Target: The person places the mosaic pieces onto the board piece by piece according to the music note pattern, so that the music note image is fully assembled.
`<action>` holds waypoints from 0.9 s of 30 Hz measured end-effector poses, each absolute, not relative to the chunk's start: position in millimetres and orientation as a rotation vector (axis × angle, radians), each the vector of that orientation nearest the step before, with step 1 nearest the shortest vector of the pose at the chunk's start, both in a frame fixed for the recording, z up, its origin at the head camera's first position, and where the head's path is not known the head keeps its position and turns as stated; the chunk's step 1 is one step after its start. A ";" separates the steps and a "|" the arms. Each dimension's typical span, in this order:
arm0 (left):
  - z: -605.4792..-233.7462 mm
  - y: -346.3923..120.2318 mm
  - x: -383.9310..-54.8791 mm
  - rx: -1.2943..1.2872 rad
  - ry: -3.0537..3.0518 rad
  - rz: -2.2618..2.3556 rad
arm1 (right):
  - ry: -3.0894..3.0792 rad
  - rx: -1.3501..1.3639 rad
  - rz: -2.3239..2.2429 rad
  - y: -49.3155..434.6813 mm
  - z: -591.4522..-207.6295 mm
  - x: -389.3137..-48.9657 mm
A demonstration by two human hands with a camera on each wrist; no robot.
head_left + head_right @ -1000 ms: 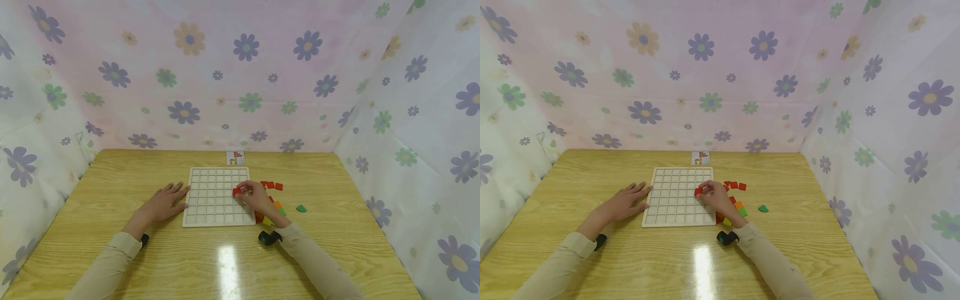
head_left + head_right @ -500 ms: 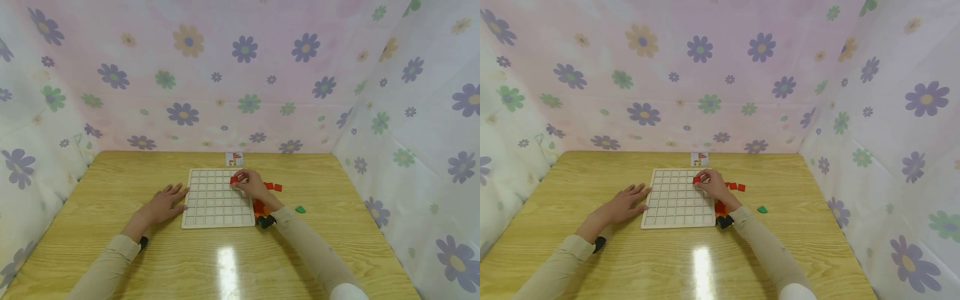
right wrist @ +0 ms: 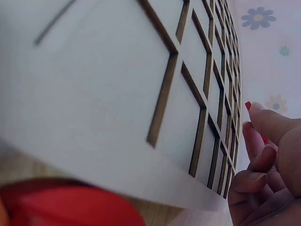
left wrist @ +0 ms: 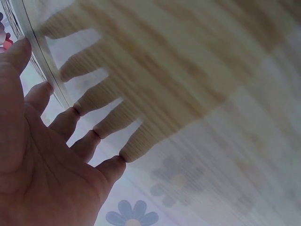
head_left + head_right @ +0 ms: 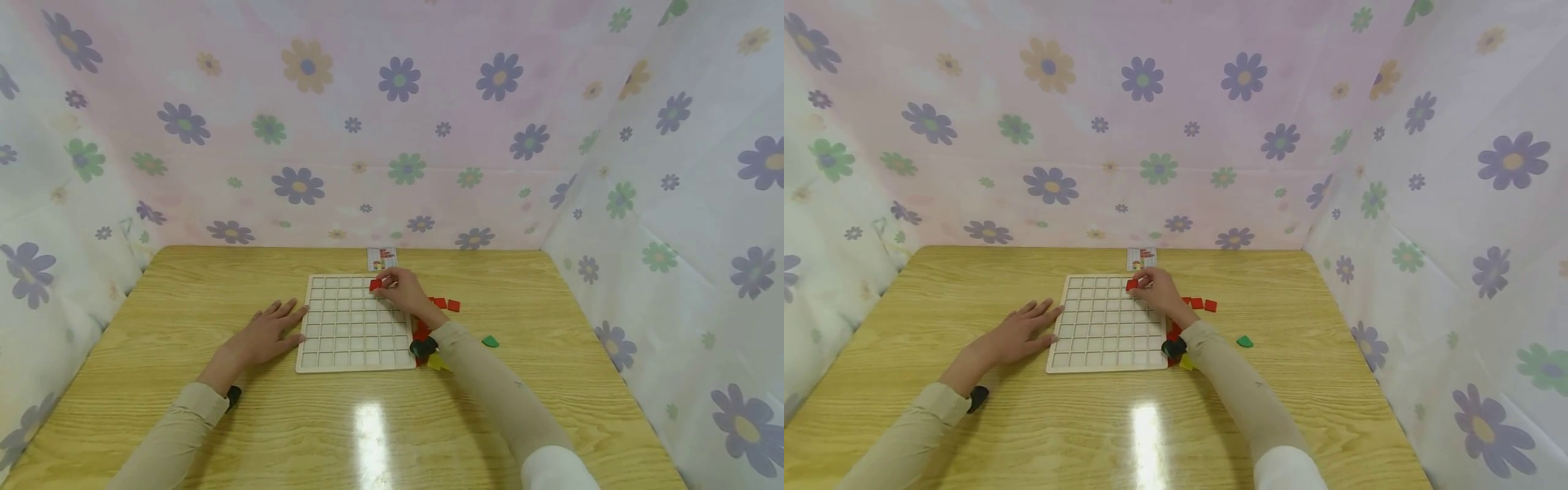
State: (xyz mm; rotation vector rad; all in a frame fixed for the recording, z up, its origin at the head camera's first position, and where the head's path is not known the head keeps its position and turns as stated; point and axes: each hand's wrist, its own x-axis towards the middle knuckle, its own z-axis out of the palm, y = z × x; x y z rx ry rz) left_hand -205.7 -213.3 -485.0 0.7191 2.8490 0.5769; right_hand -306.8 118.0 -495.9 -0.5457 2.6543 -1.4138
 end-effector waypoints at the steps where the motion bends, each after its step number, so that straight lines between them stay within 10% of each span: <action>1: -485.2 -213.3 -205.9 0.720 2.849 0.577 | 2.653 -0.543 -1.411 116.6 -495.0 -307.1; 27: -479.7 -210.0 -204.0 0.709 2.830 0.577 | 2.660 -0.540 -1.392 83.3 -487.2 -313.9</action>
